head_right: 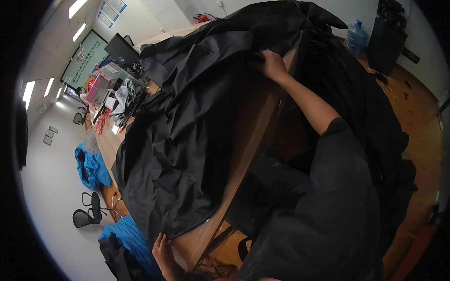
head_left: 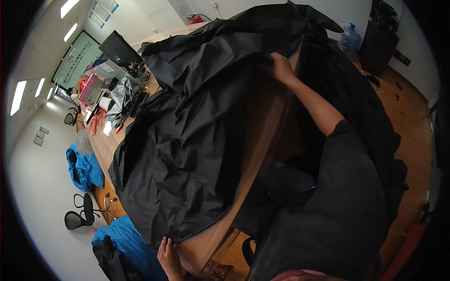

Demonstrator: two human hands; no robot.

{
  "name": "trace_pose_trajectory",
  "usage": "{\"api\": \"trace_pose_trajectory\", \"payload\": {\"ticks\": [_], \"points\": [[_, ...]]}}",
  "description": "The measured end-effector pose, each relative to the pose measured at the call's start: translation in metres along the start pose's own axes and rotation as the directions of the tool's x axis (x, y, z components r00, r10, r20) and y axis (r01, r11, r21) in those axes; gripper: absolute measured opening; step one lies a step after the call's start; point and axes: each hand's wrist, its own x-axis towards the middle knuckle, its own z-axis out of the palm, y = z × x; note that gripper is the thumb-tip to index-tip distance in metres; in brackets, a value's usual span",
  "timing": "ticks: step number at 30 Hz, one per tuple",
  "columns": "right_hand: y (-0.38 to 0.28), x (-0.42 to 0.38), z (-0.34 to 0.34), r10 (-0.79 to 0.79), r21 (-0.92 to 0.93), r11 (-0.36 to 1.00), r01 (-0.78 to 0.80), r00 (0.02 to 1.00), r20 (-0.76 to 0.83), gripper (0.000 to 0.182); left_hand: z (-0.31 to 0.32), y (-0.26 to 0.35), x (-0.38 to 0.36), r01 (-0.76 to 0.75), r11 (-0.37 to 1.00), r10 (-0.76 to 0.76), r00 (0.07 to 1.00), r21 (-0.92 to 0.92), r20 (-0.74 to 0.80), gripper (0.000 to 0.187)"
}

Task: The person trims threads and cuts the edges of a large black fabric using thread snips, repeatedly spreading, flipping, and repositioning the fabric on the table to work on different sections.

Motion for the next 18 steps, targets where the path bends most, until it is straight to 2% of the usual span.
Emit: {"api": "trace_pose_trajectory", "payload": {"ticks": [1, 2, 4, 6, 7, 8, 9, 11, 13, 14, 16, 18], "points": [[0.003, 0.01, 0.007, 0.04, -0.023, 0.999, -0.037, 0.99, 0.132, 0.031, -0.001, 0.0, 0.002, -0.066, 0.996, 0.064, 0.998, 0.056, 0.029, 0.026], [0.006, 0.019, 0.003, -0.021, -0.017, 1.0, 0.022, 0.997, 0.073, 0.026, 0.003, -0.003, 0.003, -0.053, 0.997, 0.052, 0.998, 0.063, 0.023, 0.026], [0.012, 0.044, -0.037, -0.086, -0.017, 0.996, 0.086, 0.995, -0.043, 0.019, 0.015, -0.012, 0.007, -0.199, 0.945, 0.203, 0.979, 0.26, 0.011, 0.014], [0.042, 0.08, -0.105, -0.171, -0.046, 0.984, 0.169, 0.985, -0.025, 0.019, 0.015, -0.015, 0.017, -0.146, 0.955, 0.153, 0.988, 0.257, -0.007, 0.009], [0.057, 0.099, -0.145, -0.187, -0.199, 0.963, 0.181, 0.982, -0.014, 0.017, 0.017, -0.019, 0.019, -0.106, 0.961, 0.113, 0.993, 0.256, -0.016, 0.008], [0.102, 0.126, -0.173, -0.261, -0.259, 0.937, 0.236, 0.963, -0.067, 0.019, 0.029, -0.036, 0.024, -0.028, 0.961, 0.07, 0.987, 0.277, -0.146, 0.01], [0.119, 0.143, -0.205, -0.251, -0.238, 0.947, 0.218, 0.961, -0.116, 0.024, 0.033, -0.058, 0.032, 0.036, 0.958, 0.046, 0.961, 0.286, -0.273, 0.01], [0.127, 0.162, -0.255, -0.203, -0.241, 0.956, 0.169, 0.971, -0.123, 0.024, 0.01, -0.087, 0.053, 0.166, 0.932, 0.01, 0.878, 0.324, -0.478, 0.014], [0.116, 0.183, -0.287, -0.21, -0.25, 0.952, 0.178, 0.972, -0.107, 0.023, -0.027, -0.112, 0.087, 0.277, 0.906, -0.036, 0.806, 0.321, -0.591, 0.023], [0.107, 0.193, -0.295, -0.228, -0.249, 0.948, 0.2, 0.969, -0.091, 0.023, -0.054, -0.105, 0.1, 0.316, 0.934, -0.117, 0.708, 0.164, -0.696, 0.026], [0.084, 0.209, -0.298, -0.272, -0.232, 0.939, 0.252, 0.96, -0.06, 0.023, -0.087, -0.106, 0.11, 0.396, 0.909, -0.105, 0.516, 0.128, -0.85, 0.031], [0.052, 0.221, -0.289, -0.333, -0.206, 0.924, 0.321, 0.943, -0.025, 0.022, -0.083, -0.145, 0.116, 0.35, 0.927, -0.111, 0.598, 0.134, -0.794, 0.037]]}}
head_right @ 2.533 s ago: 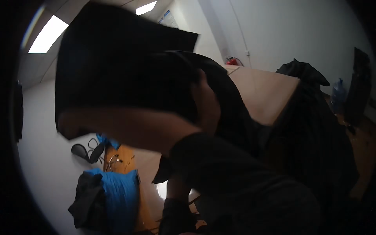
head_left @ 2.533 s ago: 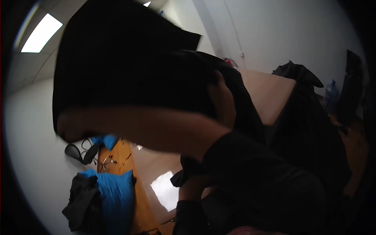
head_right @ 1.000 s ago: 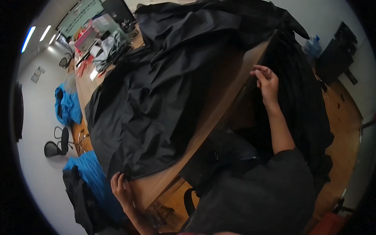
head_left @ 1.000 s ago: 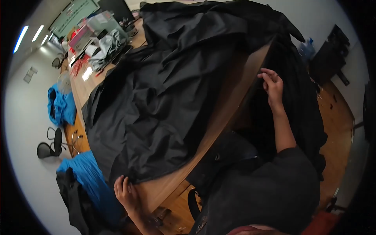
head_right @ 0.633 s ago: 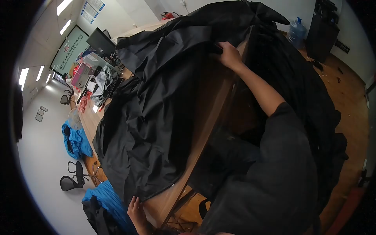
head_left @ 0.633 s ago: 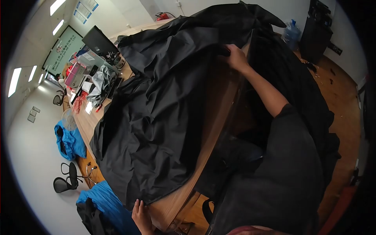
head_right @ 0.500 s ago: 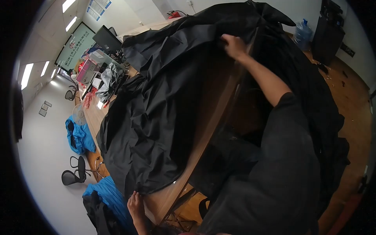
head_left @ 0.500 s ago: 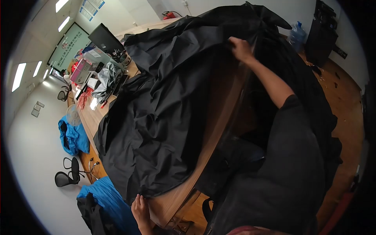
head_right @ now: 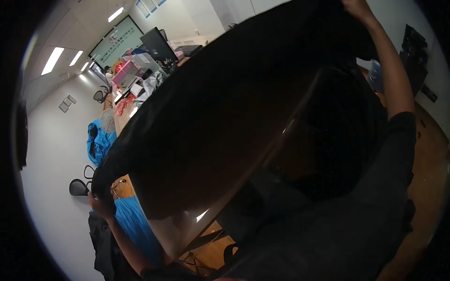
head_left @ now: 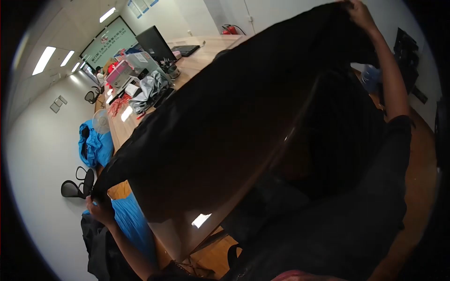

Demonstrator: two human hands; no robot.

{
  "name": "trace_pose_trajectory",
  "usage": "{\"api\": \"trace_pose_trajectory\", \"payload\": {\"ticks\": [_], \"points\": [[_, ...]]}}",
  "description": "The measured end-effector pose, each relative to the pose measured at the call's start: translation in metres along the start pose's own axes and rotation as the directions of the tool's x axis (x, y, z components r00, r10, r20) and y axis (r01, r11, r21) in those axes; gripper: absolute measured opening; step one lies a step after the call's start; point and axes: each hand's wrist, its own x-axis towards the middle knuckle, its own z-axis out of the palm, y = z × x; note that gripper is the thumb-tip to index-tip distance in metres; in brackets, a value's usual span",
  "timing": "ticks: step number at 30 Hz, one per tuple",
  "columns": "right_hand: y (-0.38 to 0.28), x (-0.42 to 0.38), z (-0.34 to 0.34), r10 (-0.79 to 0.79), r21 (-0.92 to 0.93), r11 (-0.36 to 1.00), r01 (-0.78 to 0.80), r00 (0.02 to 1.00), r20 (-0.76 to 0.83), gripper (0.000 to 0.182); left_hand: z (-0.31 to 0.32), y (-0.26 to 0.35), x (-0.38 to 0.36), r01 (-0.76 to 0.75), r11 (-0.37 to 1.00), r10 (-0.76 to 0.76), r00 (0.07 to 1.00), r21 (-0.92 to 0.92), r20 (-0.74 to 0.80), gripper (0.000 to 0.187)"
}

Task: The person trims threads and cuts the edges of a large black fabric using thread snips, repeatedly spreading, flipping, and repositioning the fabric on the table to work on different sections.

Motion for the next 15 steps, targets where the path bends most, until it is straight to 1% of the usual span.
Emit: {"api": "trace_pose_trajectory", "payload": {"ticks": [1, 2, 3, 4, 5, 6, 7, 8, 9, 11, 13, 14, 15], "points": [[-0.018, 0.008, 0.011, -0.046, 0.018, 0.999, 0.046, 0.999, 0.012, 0.022, 0.01, -0.014, 0.003, 0.001, 1.0, 0.001, 0.998, -0.024, 0.064, 0.036], [-0.038, 0.021, 0.022, -0.087, 0.033, 0.996, 0.086, 0.996, 0.024, 0.022, 0.032, -0.024, 0.011, 0.062, 0.99, -0.041, 0.986, -0.124, 0.164, 0.037], [-0.058, 0.033, 0.041, -0.123, 0.048, 0.991, 0.121, 0.991, 0.043, 0.022, 0.054, -0.036, 0.026, 0.184, 0.943, -0.107, 0.956, -0.276, 0.272, 0.038], [-0.078, 0.046, 0.063, -0.159, 0.066, 0.986, 0.155, 0.984, 0.077, 0.022, 0.071, -0.054, 0.044, 0.319, 0.867, -0.181, 0.917, -0.382, 0.355, 0.04], [-0.099, 0.062, 0.085, -0.198, 0.08, 0.978, 0.19, 0.974, 0.107, 0.021, 0.123, -0.136, 0.067, 0.494, 0.787, -0.344, 0.849, -0.371, 0.4, 0.04], [-0.115, 0.079, 0.098, -0.232, 0.09, 0.97, 0.224, 0.968, 0.097, 0.021, 0.085, -0.135, 0.087, 0.5, 0.807, -0.424, 0.861, -0.316, 0.28, 0.039], [-0.128, 0.093, 0.1, -0.254, 0.109, 0.963, 0.248, 0.966, 0.045, 0.021, 0.032, -0.122, 0.107, 0.451, 0.852, -0.445, 0.891, -0.265, 0.087, 0.037], [-0.135, 0.106, 0.099, -0.269, 0.123, 0.956, 0.268, 0.963, -0.008, 0.021, -0.016, -0.118, 0.122, 0.407, 0.887, -0.434, 0.896, -0.218, -0.093, 0.036], [-0.138, 0.117, 0.097, -0.275, 0.134, 0.95, 0.281, 0.959, -0.063, 0.021, -0.06, -0.121, 0.133, 0.362, 0.916, -0.396, 0.883, -0.172, -0.253, 0.035], [-0.137, 0.132, 0.09, -0.282, 0.139, 0.942, 0.305, 0.946, -0.163, 0.02, -0.142, -0.134, 0.135, 0.309, 0.948, -0.3, 0.8, -0.073, -0.52, 0.032], [-0.122, 0.129, 0.095, -0.292, 0.136, 0.936, 0.326, 0.93, -0.223, 0.02, -0.196, -0.152, 0.111, 0.299, 0.952, -0.184, 0.717, 0.059, -0.672, 0.03], [-0.112, 0.124, 0.102, -0.306, 0.136, 0.929, 0.345, 0.92, -0.244, 0.02, -0.205, -0.169, 0.086, 0.312, 0.935, -0.113, 0.715, 0.17, -0.69, 0.029], [-0.099, 0.119, 0.112, -0.329, 0.119, 0.922, 0.368, 0.908, -0.258, 0.02, -0.2, -0.188, 0.048, 0.297, 0.891, -0.007, 0.765, 0.343, -0.645, 0.028]]}}
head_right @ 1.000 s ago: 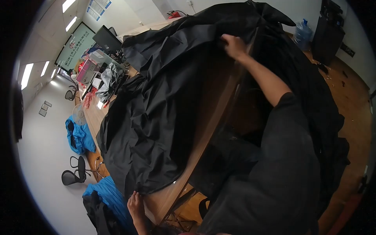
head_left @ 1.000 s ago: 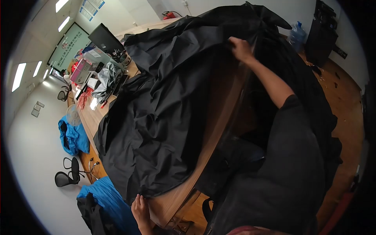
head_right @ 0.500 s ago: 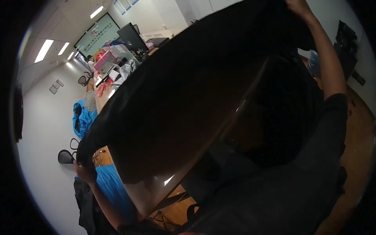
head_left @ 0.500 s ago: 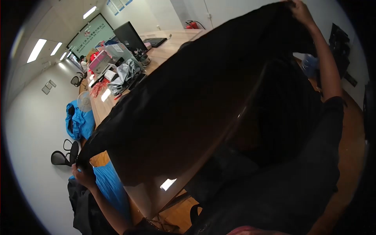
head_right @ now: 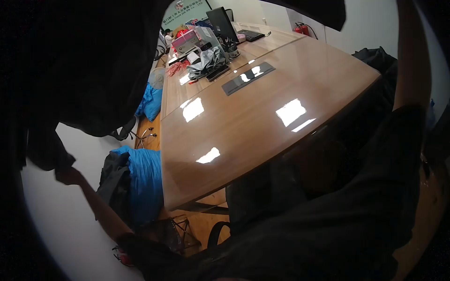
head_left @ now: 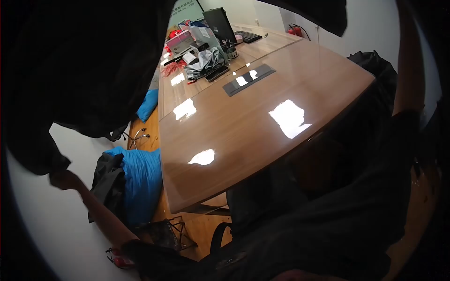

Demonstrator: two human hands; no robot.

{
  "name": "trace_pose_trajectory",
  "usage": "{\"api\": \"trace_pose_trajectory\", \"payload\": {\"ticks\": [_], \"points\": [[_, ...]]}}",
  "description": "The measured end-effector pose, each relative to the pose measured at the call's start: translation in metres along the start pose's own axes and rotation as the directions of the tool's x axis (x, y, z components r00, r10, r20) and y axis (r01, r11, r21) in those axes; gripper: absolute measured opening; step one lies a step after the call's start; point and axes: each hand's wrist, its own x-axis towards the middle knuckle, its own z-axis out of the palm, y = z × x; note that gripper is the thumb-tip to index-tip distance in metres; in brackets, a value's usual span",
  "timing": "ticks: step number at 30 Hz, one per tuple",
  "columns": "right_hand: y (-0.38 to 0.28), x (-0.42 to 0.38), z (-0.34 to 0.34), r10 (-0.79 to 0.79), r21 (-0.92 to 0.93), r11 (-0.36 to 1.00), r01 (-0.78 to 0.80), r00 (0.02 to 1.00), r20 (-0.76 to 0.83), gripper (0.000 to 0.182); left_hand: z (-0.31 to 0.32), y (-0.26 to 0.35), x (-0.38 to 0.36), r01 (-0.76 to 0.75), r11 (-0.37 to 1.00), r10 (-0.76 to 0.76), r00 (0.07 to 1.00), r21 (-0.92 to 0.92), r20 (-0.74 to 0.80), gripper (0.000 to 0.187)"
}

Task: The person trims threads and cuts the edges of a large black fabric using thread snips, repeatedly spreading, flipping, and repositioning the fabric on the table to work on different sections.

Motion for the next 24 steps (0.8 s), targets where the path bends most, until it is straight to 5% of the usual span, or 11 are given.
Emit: {"api": "trace_pose_trajectory", "payload": {"ticks": [1, 2, 4, 5, 8, 10, 13, 16, 20, 23, 24], "points": [[0.011, -0.019, 0.009, -0.055, -0.026, 0.998, 0.055, 0.998, 0.004, 0.019, -0.008, -0.016, -0.048, -0.19, 0.975, 0.184, 0.981, 0.111, 0.058, 0.027], [0.031, -0.045, 0.021, -0.137, -0.059, 0.989, 0.138, 0.99, 0.014, 0.019, -0.043, 0.025, -0.107, -0.701, 0.704, 0.613, 0.679, 0.11, 0.404, 0.026], [0.039, -0.099, 0.036, -0.235, -0.117, 0.962, 0.248, 0.965, 0.113, 0.019, -0.095, 0.092, -0.192, -0.559, 0.801, 0.38, 0.196, -0.215, 0.904, 0.025], [0.029, -0.124, 0.034, -0.187, -0.125, 0.969, 0.214, 0.962, 0.199, 0.016, -0.115, 0.101, -0.223, -0.586, 0.698, 0.552, 0.075, -0.411, 0.831, 0.021], [0.019, -0.19, 0.037, 0.126, -0.118, 0.989, -0.083, 0.897, 0.424, 0.016, -0.165, 0.15, -0.245, -0.459, 0.638, 0.741, 0.147, -0.619, 0.655, 0.019], [0.025, -0.229, 0.049, 0.318, -0.099, 0.944, -0.314, 0.79, 0.524, 0.025, -0.18, 0.187, -0.223, -0.092, 0.825, 0.56, -0.01, -0.558, 0.829, 0.021], [0.034, -0.254, 0.052, 0.54, -0.285, 0.842, -0.458, 0.715, 0.444, 0.021, -0.189, 0.213, -0.223, 0.017, 0.861, 0.506, 0.045, -0.507, 0.861, 0.021], [0.048, -0.281, 0.059, 0.651, -0.311, 0.759, -0.572, 0.653, 0.387, 0.024, -0.199, 0.238, -0.222, -0.052, 0.757, 0.639, 0.27, -0.652, 0.72, 0.02], [0.073, -0.33, 0.065, 0.63, -0.338, 0.777, -0.532, 0.654, 0.419, 0.027, -0.226, 0.234, -0.226, -0.02, 0.816, 0.569, 0.208, -0.578, 0.796, 0.02], [0.093, -0.343, 0.079, 0.682, -0.406, 0.73, -0.55, 0.551, 0.48, 0.033, -0.254, 0.258, -0.206, 0.081, 0.943, 0.328, -0.06, -0.323, 0.943, 0.021], [0.094, -0.357, 0.09, 0.694, -0.457, 0.72, -0.523, 0.542, 0.474, 0.034, -0.263, 0.266, -0.213, -0.166, 0.874, 0.467, 0.026, -0.457, 0.884, 0.022]]}}
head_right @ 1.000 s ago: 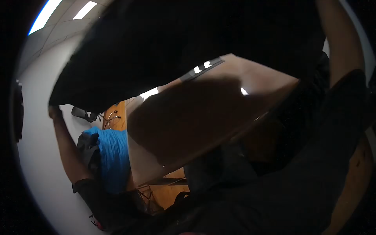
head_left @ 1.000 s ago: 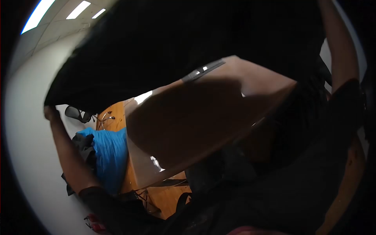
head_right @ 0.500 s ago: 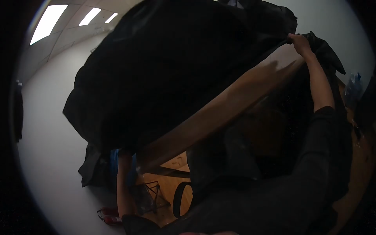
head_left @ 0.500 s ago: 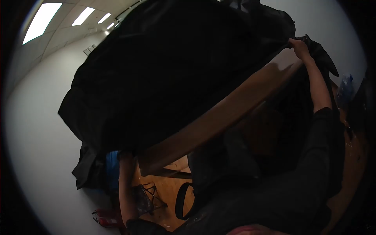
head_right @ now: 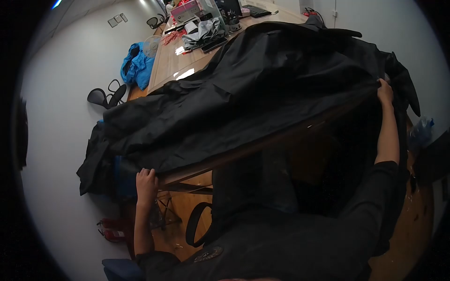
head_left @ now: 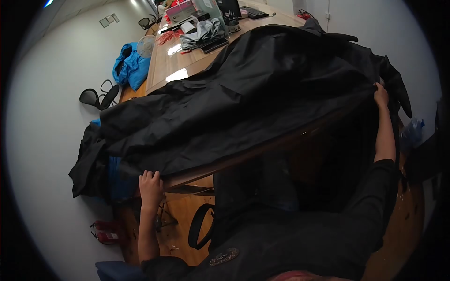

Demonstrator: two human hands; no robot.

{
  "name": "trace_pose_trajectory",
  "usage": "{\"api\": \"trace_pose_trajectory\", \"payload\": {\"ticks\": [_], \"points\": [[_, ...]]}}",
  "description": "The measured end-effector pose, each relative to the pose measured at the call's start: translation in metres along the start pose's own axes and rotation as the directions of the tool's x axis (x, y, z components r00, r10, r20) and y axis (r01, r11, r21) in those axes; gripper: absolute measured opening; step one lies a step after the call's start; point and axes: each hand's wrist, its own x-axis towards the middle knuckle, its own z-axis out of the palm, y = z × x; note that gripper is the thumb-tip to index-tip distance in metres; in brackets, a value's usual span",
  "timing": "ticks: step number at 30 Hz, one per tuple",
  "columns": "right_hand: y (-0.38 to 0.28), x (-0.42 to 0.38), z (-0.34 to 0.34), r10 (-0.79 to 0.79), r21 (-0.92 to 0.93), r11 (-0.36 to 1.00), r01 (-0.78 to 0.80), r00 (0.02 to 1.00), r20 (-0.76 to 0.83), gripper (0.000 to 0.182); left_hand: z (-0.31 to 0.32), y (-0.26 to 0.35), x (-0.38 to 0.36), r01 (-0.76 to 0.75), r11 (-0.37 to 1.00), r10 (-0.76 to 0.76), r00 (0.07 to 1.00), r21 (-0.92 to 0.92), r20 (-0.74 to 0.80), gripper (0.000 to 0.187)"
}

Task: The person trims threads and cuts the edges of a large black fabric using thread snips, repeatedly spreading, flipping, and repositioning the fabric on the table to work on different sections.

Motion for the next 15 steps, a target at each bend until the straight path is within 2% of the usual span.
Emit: {"api": "trace_pose_trajectory", "payload": {"ticks": [1, 2, 3, 4, 5, 6, 7, 8, 9, 10, 11, 12, 13, 14, 15], "points": [[-0.003, -0.006, -0.007, -0.015, -0.002, 1.0, 0.015, 1.0, 0.008, 0.034, -0.01, 0.012, -0.01, -0.138, 0.959, 0.161, 0.984, 0.248, -0.075, 0.023], [-0.01, -0.005, -0.01, 0.084, 0.007, 0.996, -0.084, 0.996, -0.001, 0.035, -0.019, 0.019, -0.007, -0.109, 0.951, 0.099, 0.994, 0.291, 0.049, 0.026], [-0.018, -0.001, -0.01, 0.18, 0.014, 0.984, -0.18, 0.984, -0.011, 0.035, -0.033, 0.028, 0.008, -0.098, 0.953, 0.083, 0.994, 0.286, 0.064, 0.026], [-0.034, -0.004, -0.018, 0.159, 0.007, 0.987, -0.159, 0.987, -0.004, 0.035, -0.048, 0.036, 0.03, -0.005, 0.99, -0.038, 0.953, 0.142, 0.301, 0.026], [-0.055, -0.009, -0.03, 0.083, 0.02, 0.997, -0.081, 0.981, -0.175, 0.033, -0.054, 0.04, 0.051, 0.126, 0.992, -0.118, 0.842, 0.021, 0.527, 0.027], [-0.076, -0.015, -0.045, 0.009, 0.029, 1.0, 0.001, 0.938, -0.346, 0.031, -0.046, 0.041, 0.066, 0.004, 0.978, 0.07, 0.935, -0.208, 0.347, 0.029], [-0.1, -0.027, -0.051, -0.151, 0.069, 0.978, 0.199, 0.89, -0.43, 0.029, -0.028, 0.04, 0.082, -0.152, 0.907, 0.213, 0.97, -0.393, 0.115, 0.032], [-0.126, -0.045, -0.059, -0.292, 0.093, 0.915, 0.392, 0.804, -0.518, 0.026, -0.019, 0.048, 0.101, -0.257, 0.852, 0.322, 0.944, -0.457, 0.071, 0.035], [-0.163, -0.071, -0.072, -0.442, 0.289, 0.776, 0.561, 0.81, -0.385, 0.024, -0.013, 0.06, 0.123, -0.359, 0.781, 0.425, 0.905, -0.511, 0.014, 0.039], [-0.205, -0.107, -0.084, -0.6, 0.49, 0.59, 0.641, 0.755, -0.266, 0.022, -0.008, 0.07, 0.146, -0.328, 0.841, 0.428, 0.889, -0.43, 0.16, 0.044], [-0.245, -0.148, -0.098, -0.746, 0.598, 0.473, 0.647, 0.655, -0.119, 0.024, -0.002, 0.079, 0.17, -0.313, 0.887, 0.419, 0.855, -0.34, 0.305, 0.049], [-0.271, -0.179, -0.1, -0.849, 0.614, 0.41, 0.675, 0.528, -0.013, 0.035, 0.009, 0.085, 0.194, -0.423, 0.863, 0.478, 0.861, -0.277, 0.174, 0.052], [-0.285, -0.205, -0.104, -0.904, 0.539, 0.39, 0.746, 0.423, 0.068, 0.041, 0.02, 0.091, 0.216, -0.528, 0.827, 0.545, 0.837, -0.192, 0.044, 0.055], [-0.29, -0.222, -0.104, -0.933, 0.464, 0.361, 0.809, 0.324, 0.16, 0.048, 0.029, 0.097, 0.239, -0.564, 0.817, 0.563, 0.825, -0.121, -0.048, 0.057], [-0.286, -0.226, -0.096, -0.93, 0.46, 0.367, 0.809, 0.335, 0.154, 0.048, 0.036, 0.101, 0.262, -0.593, 0.804, 0.582, 0.801, -0.05, -0.14, 0.058]]}}
